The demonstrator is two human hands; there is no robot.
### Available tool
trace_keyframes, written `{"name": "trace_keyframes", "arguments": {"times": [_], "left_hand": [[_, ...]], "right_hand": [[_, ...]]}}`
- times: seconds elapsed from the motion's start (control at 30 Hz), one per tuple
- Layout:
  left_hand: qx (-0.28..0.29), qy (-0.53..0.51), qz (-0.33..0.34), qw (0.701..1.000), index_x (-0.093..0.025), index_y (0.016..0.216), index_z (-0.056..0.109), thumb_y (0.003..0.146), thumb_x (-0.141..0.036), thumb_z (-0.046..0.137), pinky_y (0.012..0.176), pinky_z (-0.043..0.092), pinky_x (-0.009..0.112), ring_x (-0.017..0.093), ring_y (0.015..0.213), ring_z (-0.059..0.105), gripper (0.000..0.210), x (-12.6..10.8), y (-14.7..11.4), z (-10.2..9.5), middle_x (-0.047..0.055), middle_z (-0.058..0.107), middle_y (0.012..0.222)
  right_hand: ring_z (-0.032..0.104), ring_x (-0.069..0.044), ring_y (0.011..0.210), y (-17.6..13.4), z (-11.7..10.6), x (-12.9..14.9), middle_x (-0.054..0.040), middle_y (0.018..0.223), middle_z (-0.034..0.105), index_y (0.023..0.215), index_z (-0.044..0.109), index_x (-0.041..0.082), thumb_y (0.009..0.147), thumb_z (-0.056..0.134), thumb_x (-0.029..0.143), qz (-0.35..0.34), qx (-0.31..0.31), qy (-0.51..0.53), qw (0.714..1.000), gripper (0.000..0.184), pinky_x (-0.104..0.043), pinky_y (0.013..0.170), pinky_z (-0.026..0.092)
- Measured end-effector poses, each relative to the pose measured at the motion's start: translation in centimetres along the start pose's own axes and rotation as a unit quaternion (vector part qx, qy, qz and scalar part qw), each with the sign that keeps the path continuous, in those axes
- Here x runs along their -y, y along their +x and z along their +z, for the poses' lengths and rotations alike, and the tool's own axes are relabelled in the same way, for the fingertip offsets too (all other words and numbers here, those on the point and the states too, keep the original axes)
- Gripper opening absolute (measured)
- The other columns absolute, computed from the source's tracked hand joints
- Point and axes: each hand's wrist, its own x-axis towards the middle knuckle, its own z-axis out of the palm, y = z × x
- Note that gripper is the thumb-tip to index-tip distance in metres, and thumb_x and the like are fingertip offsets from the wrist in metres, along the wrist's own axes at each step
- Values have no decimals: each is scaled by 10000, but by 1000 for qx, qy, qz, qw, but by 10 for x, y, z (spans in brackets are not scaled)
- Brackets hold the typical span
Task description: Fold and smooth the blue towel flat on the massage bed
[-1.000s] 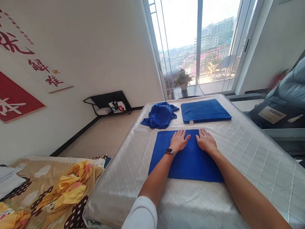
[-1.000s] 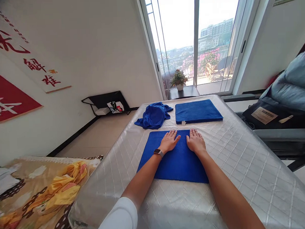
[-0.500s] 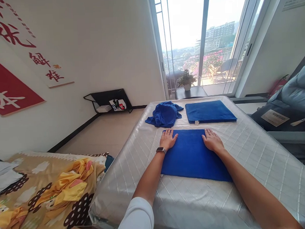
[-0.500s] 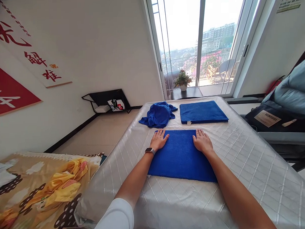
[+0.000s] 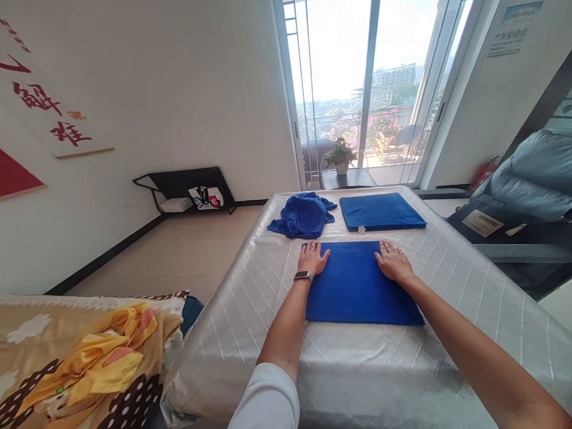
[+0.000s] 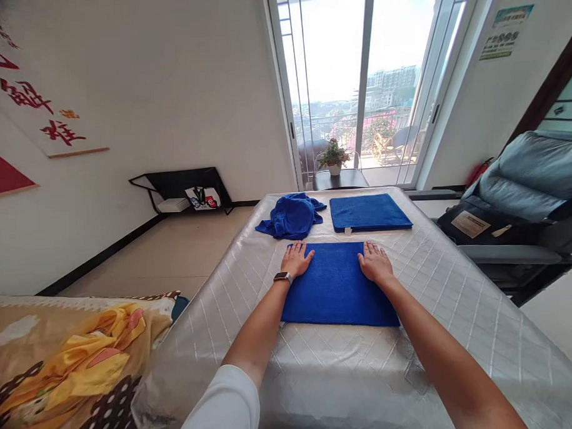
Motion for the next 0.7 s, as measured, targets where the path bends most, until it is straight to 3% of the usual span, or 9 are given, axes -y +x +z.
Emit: {"name": "trace_keyframes", "arguments": {"times": [0.27, 0.43, 0.5, 0.57, 0.7], "left_hand": [[-1, 22, 2, 1000, -125, 1585, 270, 1000, -630, 126, 1252, 97, 441, 248, 1536, 163, 786, -1, -2, -1, 110, 235, 1656], [5, 71, -16, 997, -122, 1585, 275, 1008, -617, 177, 1247, 79, 478, 293, 1533, 167, 767, -14, -1, -18, 132, 274, 1640], [-8, 74, 0, 997, -91, 1564, 321, 1018, -590, 185, 1247, 100, 469, 300, 1530, 179, 752, -38, 0, -23, 150, 284, 1633], [-40, 56, 50, 996, -64, 1548, 339, 1032, -554, 159, 1243, 150, 439, 281, 1521, 216, 734, -76, -2, -22, 167, 300, 1624], [-61, 13, 199, 978, -71, 1542, 334, 1051, -510, 146, 1232, 215, 386, 225, 1512, 250, 686, -165, -18, 3, 160, 326, 1615]], "right_hand": [[161, -225, 1533, -41, 10, -4, -128, 1662, 196, 1586, 238, 30, 1027, 171, 486, -30, 24, 23, 999, 725, -397, 1242, 148], [163, -229, 1532, -44, 7, 1, -123, 1662, 199, 1586, 237, 30, 1027, 163, 492, -20, 15, 30, 999, 729, -401, 1242, 141], [168, -231, 1531, -43, 6, 2, -126, 1661, 202, 1585, 241, 28, 1026, 163, 493, -20, 11, 33, 999, 731, -399, 1240, 147], [179, -236, 1528, -44, 7, 2, -134, 1657, 214, 1580, 253, 24, 1024, 169, 492, -21, 9, 36, 999, 732, -403, 1238, 159], [190, -243, 1526, -48, 11, -3, -134, 1649, 246, 1584, 263, 47, 1000, 273, 406, -45, -2, 30, 999, 686, -409, 1236, 167]]}}
